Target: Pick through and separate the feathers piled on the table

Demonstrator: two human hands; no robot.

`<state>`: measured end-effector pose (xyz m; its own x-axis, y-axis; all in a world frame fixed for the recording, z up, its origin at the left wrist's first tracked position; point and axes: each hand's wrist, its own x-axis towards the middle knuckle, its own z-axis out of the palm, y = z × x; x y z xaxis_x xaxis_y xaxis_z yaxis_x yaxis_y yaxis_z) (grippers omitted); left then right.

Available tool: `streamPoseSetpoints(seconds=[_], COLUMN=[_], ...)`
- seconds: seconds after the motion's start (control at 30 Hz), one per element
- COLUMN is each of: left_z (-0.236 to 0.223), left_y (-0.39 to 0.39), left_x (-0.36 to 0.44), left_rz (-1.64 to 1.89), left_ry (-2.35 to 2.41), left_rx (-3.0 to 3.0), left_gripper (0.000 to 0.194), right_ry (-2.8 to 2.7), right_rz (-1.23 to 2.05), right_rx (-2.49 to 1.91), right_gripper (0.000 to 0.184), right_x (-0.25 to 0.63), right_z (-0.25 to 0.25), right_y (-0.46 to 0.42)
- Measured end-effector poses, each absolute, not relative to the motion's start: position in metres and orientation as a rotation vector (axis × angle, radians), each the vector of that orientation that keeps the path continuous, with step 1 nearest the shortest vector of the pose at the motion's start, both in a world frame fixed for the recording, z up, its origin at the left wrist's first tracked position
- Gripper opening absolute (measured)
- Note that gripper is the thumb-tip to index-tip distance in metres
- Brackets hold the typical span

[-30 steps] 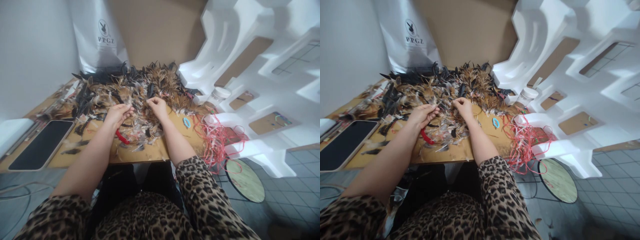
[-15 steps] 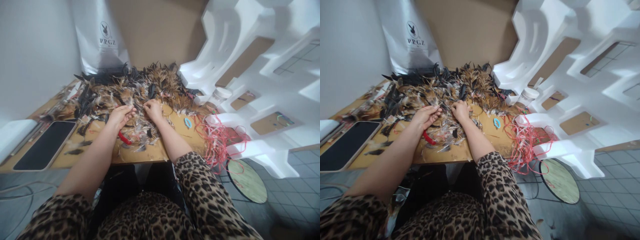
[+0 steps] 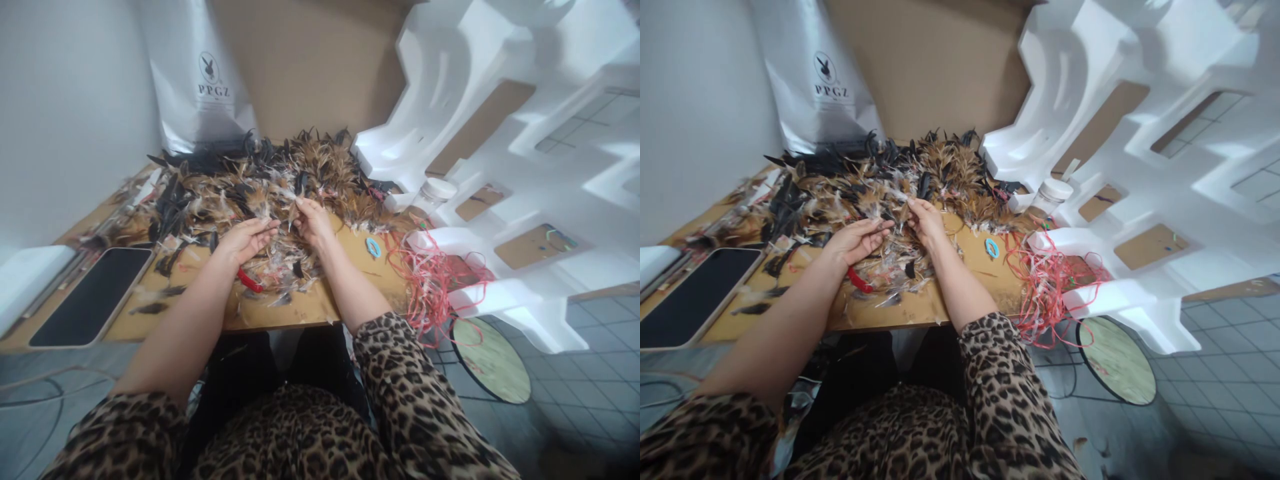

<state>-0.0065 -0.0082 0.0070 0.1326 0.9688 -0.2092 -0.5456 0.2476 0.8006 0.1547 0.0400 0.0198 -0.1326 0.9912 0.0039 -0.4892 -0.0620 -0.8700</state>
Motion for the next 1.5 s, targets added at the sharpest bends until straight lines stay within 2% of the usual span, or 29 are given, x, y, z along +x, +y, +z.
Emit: streamPoseSetpoints(seconds=[0.33,0.63,0.9,1.1,1.17,1.37,1.5], left_z=[0.006,0.0,0.003,0.006,0.006,0.004,0.003], left_y=[-0.014,-0.009,-0.004,-0.007,-0.008,-0.01,-0.01], left_x=[-0.001,-0.002,-0.012,-0.013,-0.012,-0.007,-0.007], left_rz=[1.011,1.094,1.306,1.269,1.233,1.155,1.121], left_ry=[0.646,0.662,0.599,0.494,0.5,0.51,0.525], left_rx=[0.538,0.508,0.454,0.353,0.348,0.393,0.448], left_gripper=[0.011,0.01,0.009,0.011,0.011,0.008,0.005], right_ry=[-0.758,-0.743,-0.887,-1.202,-1.24,-1.162,-1.086], right_rz=[1.636,1.654,1.167,0.944,1.047,1.618,1.765], right_rx=[-0.654,-0.627,-0.922,-0.991,-0.94,-0.796,-0.774], right_gripper=[0.02,0.022,0.024,0.023,0.028,0.033,0.038], right_x=[0.146,0.149,0.158,0.154,0.151,0.142,0.141], right_z=[0.017,0.012,0.001,-0.002,0.002,0.011,0.012], right_y=[0.034,0.037,0.048,0.042,0.037,0.025,0.022])
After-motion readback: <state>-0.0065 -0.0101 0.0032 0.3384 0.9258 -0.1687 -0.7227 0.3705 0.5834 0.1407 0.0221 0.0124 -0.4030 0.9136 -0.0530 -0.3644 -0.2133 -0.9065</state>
